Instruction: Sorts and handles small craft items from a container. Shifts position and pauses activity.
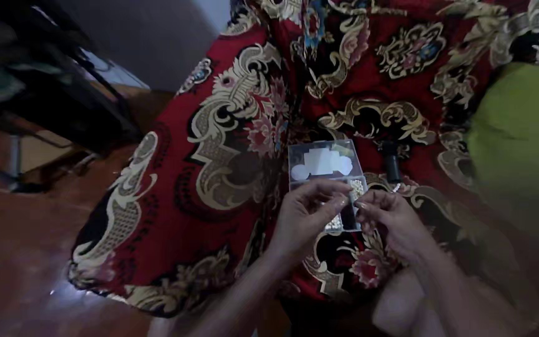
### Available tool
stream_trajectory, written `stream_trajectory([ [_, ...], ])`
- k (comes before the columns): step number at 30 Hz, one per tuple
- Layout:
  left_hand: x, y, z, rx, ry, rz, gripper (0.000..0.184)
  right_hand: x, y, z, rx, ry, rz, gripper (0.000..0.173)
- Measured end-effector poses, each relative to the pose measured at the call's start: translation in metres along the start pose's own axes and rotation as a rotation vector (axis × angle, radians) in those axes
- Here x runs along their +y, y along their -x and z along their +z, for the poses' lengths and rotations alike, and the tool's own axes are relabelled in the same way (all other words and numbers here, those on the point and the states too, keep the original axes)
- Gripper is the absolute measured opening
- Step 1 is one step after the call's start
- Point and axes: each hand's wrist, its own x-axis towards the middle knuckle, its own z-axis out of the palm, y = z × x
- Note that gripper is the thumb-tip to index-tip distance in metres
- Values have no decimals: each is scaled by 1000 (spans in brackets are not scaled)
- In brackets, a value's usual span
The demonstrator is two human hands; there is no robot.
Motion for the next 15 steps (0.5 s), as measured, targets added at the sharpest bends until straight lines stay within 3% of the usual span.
stream_trajectory([
  [3, -23, -7, -1, -9, -230, -51, 24, 1, 1, 0, -25, 16, -20, 12],
  [7, -37, -3, 1, -63, -290, -11, 19, 4, 2, -1, -62, -23, -14, 12],
  [11, -44, -1, 1, -55, -326, 77, 12, 4, 2, 0, -92, -46, -3, 11],
  [15, -49, 0, -1, -24, -523, 237, 11, 4, 2, 0, -97, -60, 0, 11],
])
